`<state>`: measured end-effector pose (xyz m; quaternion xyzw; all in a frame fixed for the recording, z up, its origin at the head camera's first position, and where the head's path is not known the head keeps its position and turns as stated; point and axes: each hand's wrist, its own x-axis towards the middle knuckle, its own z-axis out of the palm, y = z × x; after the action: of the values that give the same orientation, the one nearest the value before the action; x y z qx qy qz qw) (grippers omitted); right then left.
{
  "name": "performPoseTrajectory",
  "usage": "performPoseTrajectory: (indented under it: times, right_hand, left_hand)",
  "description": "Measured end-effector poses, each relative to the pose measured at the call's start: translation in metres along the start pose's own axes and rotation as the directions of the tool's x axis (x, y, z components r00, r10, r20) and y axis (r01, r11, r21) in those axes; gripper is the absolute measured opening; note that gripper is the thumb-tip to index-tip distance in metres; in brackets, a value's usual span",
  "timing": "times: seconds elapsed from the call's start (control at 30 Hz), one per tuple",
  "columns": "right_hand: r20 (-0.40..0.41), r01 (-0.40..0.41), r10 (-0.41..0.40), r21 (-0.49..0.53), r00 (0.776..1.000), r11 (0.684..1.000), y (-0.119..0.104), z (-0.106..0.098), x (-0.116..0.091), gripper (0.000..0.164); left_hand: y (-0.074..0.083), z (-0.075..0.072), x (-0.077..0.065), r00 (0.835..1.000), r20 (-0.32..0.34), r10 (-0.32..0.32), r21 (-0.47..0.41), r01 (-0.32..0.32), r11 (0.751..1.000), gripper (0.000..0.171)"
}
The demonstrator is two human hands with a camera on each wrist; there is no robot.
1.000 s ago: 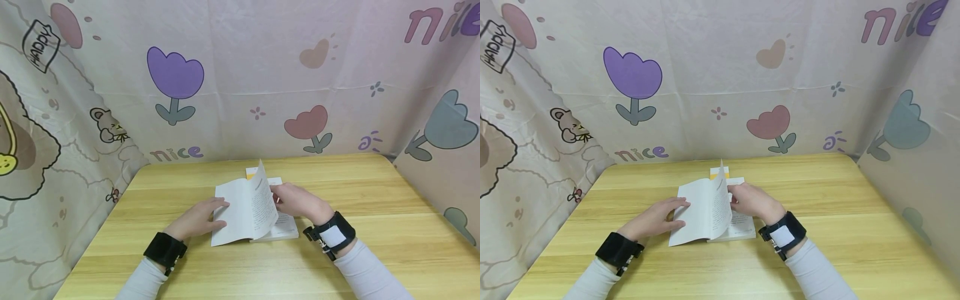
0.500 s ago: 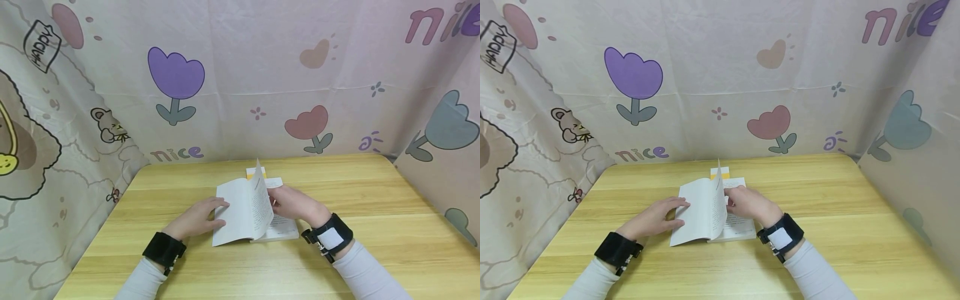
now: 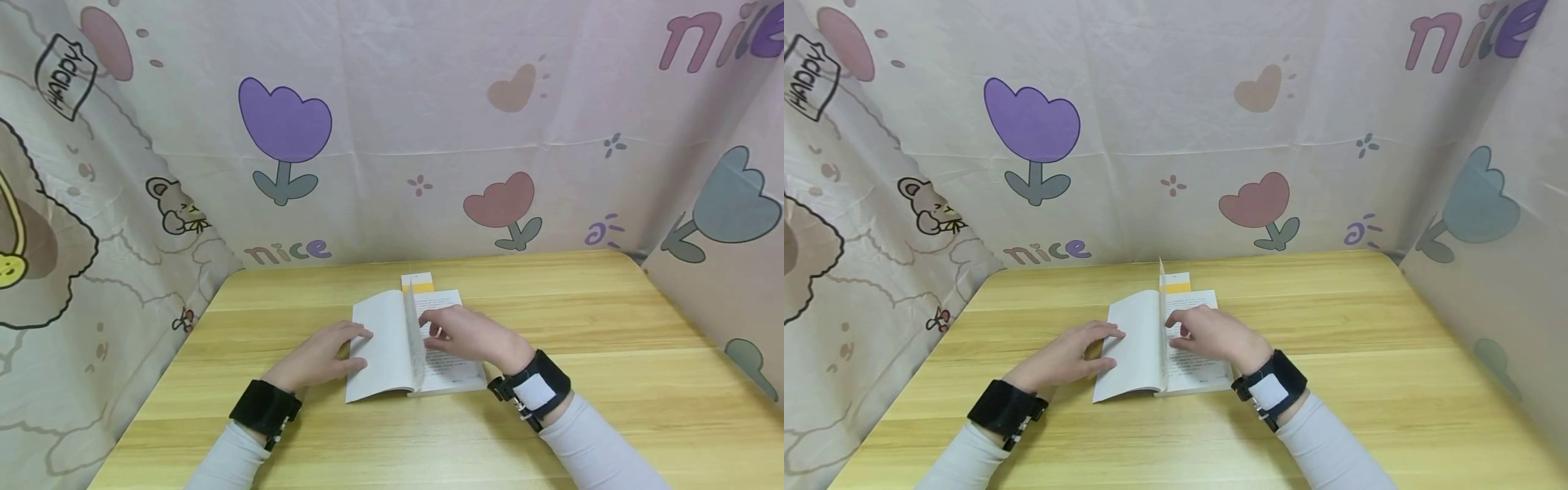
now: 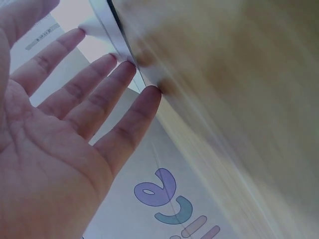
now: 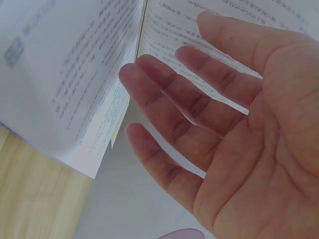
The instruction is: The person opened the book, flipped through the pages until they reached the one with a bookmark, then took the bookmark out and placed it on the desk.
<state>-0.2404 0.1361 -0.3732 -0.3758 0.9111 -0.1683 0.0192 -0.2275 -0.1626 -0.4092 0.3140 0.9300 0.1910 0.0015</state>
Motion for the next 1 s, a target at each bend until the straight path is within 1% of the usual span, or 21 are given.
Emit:
performPoseTrajectory:
  times: [0.07,0.13,0.23,0.43,0.53,0.6,0.7,0.8,0.9,1.0]
  right_hand:
    - [0.008,-0.001,0.001,0.005,1.000,1.000,-0.002,0.001,0.000,0.029]
    - [0.016,-0.001,0.001,0.009,1.000,1.000,-0.003,0.001,0.001,0.032]
    - [0.013,0.010,-0.011,0.014,1.000,1.000,-0.005,0.002,0.002,0.032]
    - [0.009,0.037,-0.038,0.045,0.999,0.998,-0.009,0.005,0.003,0.029]
    - [0.011,0.048,-0.048,0.051,0.999,0.998,-0.010,0.007,0.004,0.029]
    - [0.013,0.048,-0.049,0.047,0.999,0.998,-0.011,0.009,0.004,0.029]
    - [0.017,0.046,-0.047,0.033,0.999,0.998,-0.013,0.010,0.005,0.030]
    - [0.019,0.045,-0.046,0.036,0.999,0.998,-0.015,0.011,0.005,0.031]
    - [0.020,0.043,-0.044,0.040,0.999,0.998,-0.016,0.012,0.006,0.033]
    - [0.022,0.040,-0.041,0.037,0.999,0.998,-0.018,0.014,0.007,0.034]
  left_hand:
    - [0.000,-0.001,0.000,1.000,-0.007,0.009,-0.008,-0.009,1.000,0.048]
    - [0.000,-0.001,0.000,1.000,-0.014,0.021,-0.018,-0.021,1.000,0.047]
    - [-0.001,-0.003,0.000,0.999,-0.026,0.029,-0.020,-0.029,0.999,0.046]
    - [-0.002,-0.005,0.000,0.999,-0.035,0.008,-0.012,-0.008,1.000,0.045]
    - [-0.003,-0.007,0.001,0.998,-0.066,0.013,-0.010,-0.014,1.000,0.043]
    - [-0.003,-0.009,0.002,0.993,-0.113,0.029,-0.007,-0.030,1.000,0.039]
    - [-0.004,-0.012,0.004,0.977,-0.207,0.053,-0.006,-0.055,0.998,0.032]
    - [-0.003,-0.016,0.004,0.954,-0.293,0.062,-0.018,-0.070,0.997,0.028]
    - [-0.003,-0.018,0.005,0.931,-0.357,0.073,-0.021,-0.086,0.996,0.028]
    - [-0.003,-0.020,0.007,0.907,-0.410,0.096,-0.004,-0.107,0.994,0.027]
